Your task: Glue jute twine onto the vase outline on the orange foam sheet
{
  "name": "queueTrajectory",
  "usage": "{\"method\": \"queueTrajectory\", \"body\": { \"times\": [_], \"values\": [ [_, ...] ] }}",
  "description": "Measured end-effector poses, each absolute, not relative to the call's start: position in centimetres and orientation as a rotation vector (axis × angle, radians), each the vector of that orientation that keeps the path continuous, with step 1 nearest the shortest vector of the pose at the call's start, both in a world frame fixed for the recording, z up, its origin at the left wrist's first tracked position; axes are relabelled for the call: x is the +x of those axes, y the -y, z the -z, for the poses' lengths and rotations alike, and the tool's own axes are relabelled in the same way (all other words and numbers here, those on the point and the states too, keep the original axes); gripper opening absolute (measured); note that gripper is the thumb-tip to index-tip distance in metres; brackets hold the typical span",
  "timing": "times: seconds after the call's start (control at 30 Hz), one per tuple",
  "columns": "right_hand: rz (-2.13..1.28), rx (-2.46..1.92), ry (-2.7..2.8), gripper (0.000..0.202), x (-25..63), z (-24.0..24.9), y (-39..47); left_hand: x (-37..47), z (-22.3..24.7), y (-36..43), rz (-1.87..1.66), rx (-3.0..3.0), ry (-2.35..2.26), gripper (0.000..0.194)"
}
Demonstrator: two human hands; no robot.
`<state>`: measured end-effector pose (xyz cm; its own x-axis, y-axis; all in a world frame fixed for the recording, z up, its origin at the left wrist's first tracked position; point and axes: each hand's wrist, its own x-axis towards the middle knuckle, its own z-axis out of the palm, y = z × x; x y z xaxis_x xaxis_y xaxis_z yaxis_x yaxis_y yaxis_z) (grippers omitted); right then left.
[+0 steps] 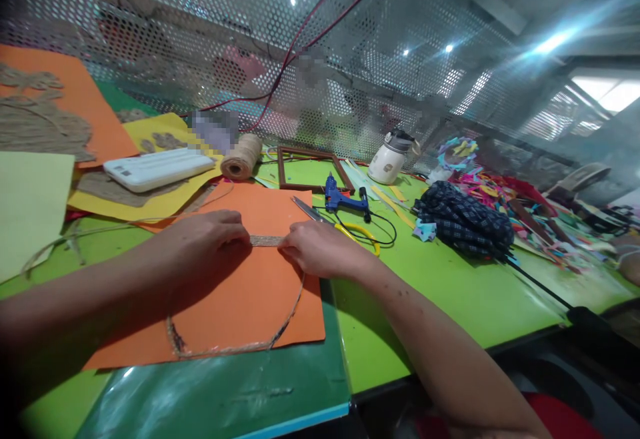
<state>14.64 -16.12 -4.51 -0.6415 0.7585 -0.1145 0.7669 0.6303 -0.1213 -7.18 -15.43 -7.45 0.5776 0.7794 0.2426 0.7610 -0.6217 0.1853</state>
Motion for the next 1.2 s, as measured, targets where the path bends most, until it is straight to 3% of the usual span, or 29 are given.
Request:
{"method": "queueTrajectory", "body": {
  "times": [0.5,1.2],
  "values": [
    [0.543,1.345,-2.972,0.027,15.3,4.9,15.4,-8.1,9.3,13.8,-0.610,2.770,-1.281,0.020],
    [0.260,1.279,-2.807,0.026,14.0,4.8,16.4,-10.8,7.4,12.1,-0.282,2.720,-1.300,0.021]
  ]
}}
